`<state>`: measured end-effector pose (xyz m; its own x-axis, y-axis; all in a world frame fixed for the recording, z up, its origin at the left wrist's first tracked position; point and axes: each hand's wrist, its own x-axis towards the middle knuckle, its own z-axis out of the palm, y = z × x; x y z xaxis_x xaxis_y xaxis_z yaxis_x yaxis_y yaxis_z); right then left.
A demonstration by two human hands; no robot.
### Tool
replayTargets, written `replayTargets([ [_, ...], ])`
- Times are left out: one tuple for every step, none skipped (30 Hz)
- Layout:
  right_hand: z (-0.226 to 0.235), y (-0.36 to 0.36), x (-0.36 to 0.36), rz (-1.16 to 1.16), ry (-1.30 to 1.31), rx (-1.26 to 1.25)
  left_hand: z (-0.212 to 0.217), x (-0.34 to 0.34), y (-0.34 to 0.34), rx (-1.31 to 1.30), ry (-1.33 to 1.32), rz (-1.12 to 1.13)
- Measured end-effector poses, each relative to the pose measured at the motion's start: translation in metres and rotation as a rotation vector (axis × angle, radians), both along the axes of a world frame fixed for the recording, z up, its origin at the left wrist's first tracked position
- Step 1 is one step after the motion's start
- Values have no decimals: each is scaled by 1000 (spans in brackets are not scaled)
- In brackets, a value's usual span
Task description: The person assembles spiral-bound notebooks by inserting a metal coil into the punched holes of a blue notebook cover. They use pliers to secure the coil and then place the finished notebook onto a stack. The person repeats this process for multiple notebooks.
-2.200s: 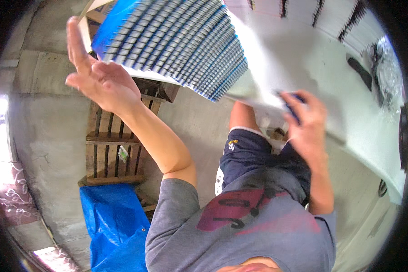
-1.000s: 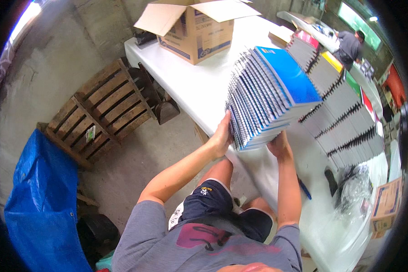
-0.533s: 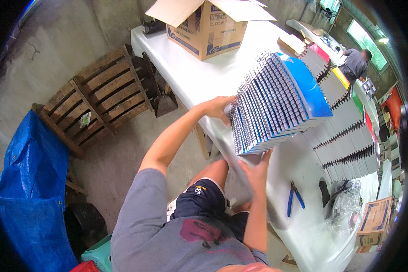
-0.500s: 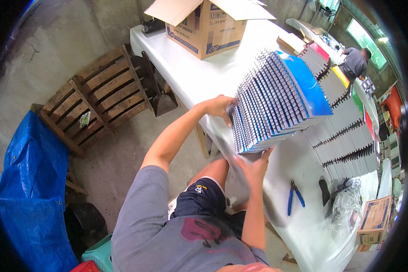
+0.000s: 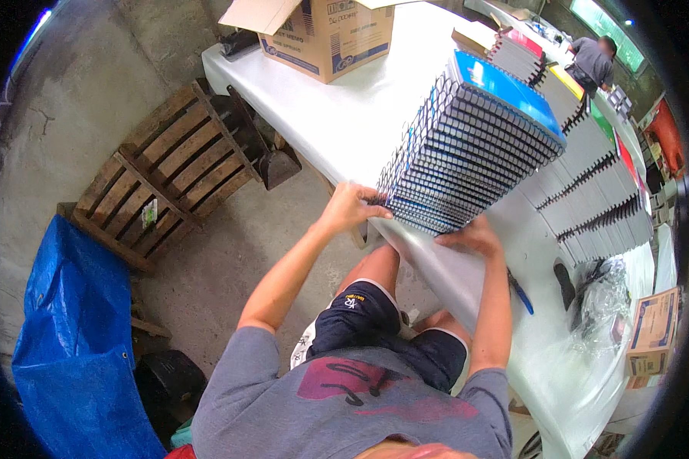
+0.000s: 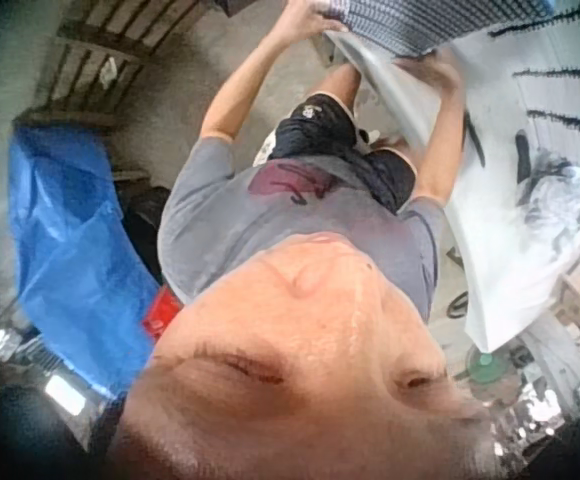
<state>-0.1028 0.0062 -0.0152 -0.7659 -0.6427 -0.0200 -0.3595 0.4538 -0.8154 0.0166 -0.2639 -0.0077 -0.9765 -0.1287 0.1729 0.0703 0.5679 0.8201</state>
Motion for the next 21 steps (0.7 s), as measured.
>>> replayTargets([
  [13,3,-3,57,-10,59,8,8,12,-24,-37,42],
  [22,5,-7,120,-16,122,12,16,22,-44,-69,90],
  [19,7,-11,158,-40,111,6,21,25,-78,-6,89],
  [17,6,-16,201,-60,97,2,25,30,-70,21,113],
  [16,7,-18,242,-79,82,-1,29,35,-61,49,136],
  [15,10,-19,244,-48,64,-3,31,40,-52,76,157],
  [15,10,-18,246,-19,40,-1,33,43,-90,53,194],
  [16,10,-16,246,10,15,3,34,45,-70,15,193],
  [16,9,-16,247,-117,-49,9,35,46,-50,-22,191],
  [18,8,-15,244,-102,-41,13,36,48,-31,-57,188],
  [20,8,-13,239,-86,-33,9,36,50,-59,60,248],
  [20,10,-13,232,-71,-24,0,36,52,-84,179,304],
  [16,11,-13,247,-30,-4,0,35,53,-107,297,353],
  [13,13,-13,243,20,-46,2,32,54,-92,387,340],
  [11,14,-12,237,72,-87,6,29,54,-73,476,324],
  [9,16,-7,228,119,-124,10,26,57,-50,560,306],
  [16,14,2,198,154,-129,11,27,57,-54,541,262],
  [16,8,7,161,51,-248,8,27,58,-26,529,281],
  [17,2,12,116,-53,-368,4,28,60,4,515,294],
  [16,-1,13,71,-153,-492,1,29,61,30,502,306],
  [15,-2,11,75,-137,-478,0,28,63,1,553,346],
])
